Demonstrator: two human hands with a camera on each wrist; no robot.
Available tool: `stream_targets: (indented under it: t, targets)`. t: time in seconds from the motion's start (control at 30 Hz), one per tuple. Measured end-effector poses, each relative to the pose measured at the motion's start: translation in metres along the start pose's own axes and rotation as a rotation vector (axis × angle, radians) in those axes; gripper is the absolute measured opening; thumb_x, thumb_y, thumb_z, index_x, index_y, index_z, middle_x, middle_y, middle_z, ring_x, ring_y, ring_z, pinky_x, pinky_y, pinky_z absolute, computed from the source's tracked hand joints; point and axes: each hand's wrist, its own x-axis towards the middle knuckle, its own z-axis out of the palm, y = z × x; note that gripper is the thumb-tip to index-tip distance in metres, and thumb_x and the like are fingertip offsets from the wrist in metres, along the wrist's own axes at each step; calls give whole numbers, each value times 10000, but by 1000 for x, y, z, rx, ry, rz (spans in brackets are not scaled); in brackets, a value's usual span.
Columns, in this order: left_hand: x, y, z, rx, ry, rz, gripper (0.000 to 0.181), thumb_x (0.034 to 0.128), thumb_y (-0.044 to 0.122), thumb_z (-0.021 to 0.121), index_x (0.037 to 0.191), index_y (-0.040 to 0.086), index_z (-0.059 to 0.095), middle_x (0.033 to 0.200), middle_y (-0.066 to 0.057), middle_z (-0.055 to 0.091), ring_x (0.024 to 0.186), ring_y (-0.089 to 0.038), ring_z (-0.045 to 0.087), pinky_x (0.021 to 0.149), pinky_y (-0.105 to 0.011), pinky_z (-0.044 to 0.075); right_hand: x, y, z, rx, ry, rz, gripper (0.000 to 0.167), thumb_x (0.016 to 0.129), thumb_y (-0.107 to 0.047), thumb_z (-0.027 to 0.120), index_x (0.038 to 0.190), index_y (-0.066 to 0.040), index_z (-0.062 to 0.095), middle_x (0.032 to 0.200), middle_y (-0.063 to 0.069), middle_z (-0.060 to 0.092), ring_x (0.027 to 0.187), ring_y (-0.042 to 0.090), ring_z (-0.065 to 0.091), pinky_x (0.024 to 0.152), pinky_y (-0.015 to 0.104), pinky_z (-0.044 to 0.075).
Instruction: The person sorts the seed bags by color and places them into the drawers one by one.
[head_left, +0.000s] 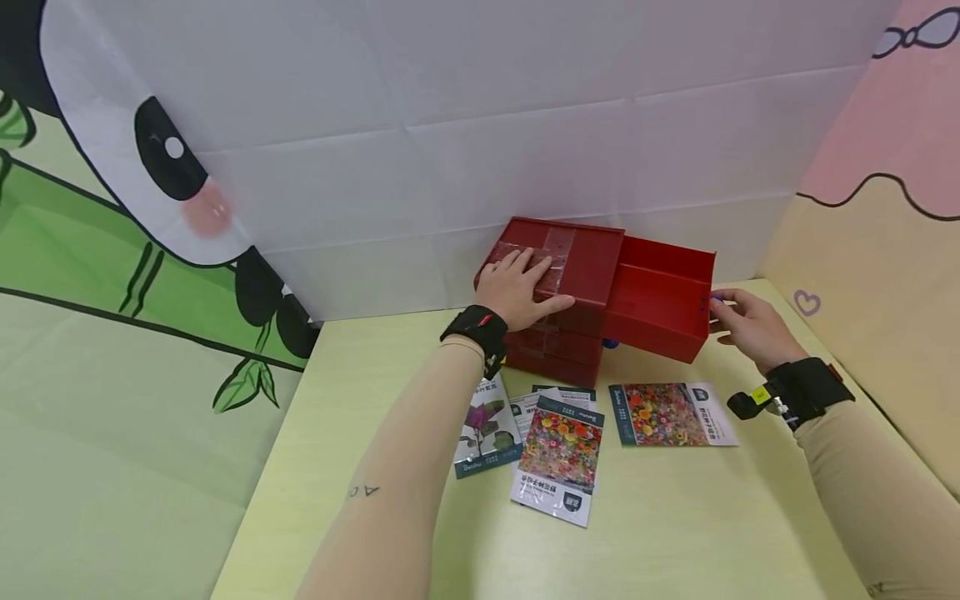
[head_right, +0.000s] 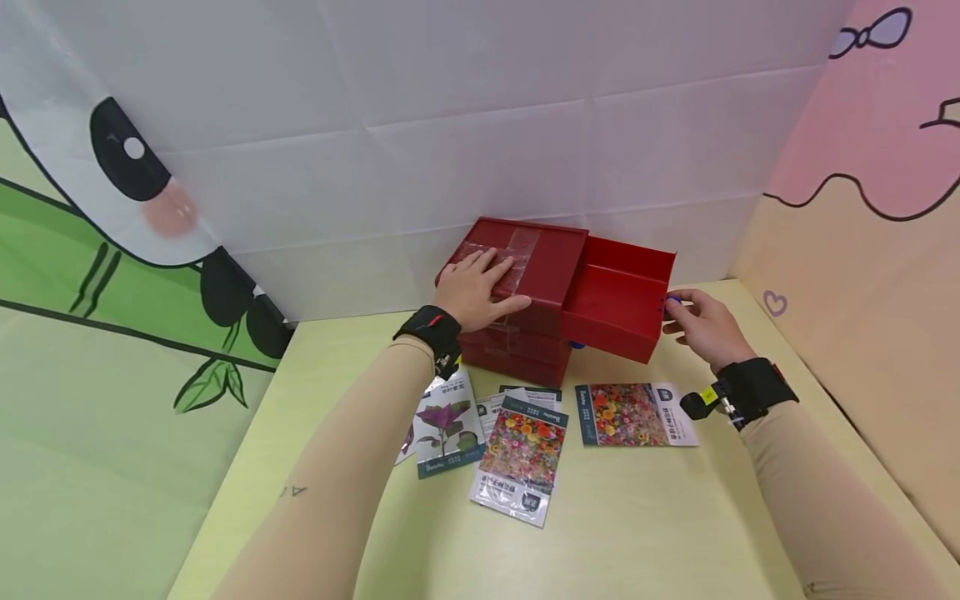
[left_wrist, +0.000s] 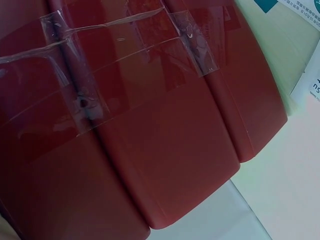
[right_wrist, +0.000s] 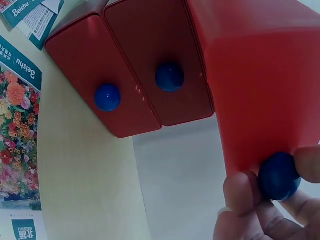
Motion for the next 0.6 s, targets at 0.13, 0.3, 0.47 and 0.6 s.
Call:
stream_targets:
  t: [0.13, 0.3, 0.47, 0.6]
  targets:
    - [-1, 0, 0, -7, -10, -1, 898, 806, 825, 325, 1534, 304, 248, 1584, -39, 224, 1446, -238, 186, 1124, -521, 213, 1, 3, 1, 8, -3, -2, 560, 1038, -359, 368, 1410, 58, 338, 1103, 32, 591, 844, 32, 610, 716, 239, 535]
    - [0, 0, 0, 2, -13, 1, 902, 805, 827, 321, 1536, 303, 241, 1584, -40, 224, 1446, -241, 190, 1125, -521, 213, -1, 4, 3, -10, -9, 11, 605, 1031, -401, 346, 1442, 41, 306, 1283, 261, 495, 883, 61, 605, 764, 252, 533]
    - [0, 1, -1, 11, -8, 3, 901, 807, 826, 323, 1535, 300, 248, 1581, -43, 233, 1440, -252, 208, 1120, -520, 224, -3, 3, 4, -5, 1, 18, 640, 1017, -443, 341, 1450, 25, 293, 1313, 257, 476, 941, 155, 610, 788, 252, 529]
    - [0, 1, -2, 17, -6, 6, 896, 810, 824, 322, 1534, 302, 252, 1579, -43, 239, 1438, -252, 215, 1117, -522, 230, -4, 3, 6, 5, 3, 18, 639, 1019, -446, 326, 1454, 20, 285, 1327, 252, 472, 987, 239, 600, 789, 244, 525]
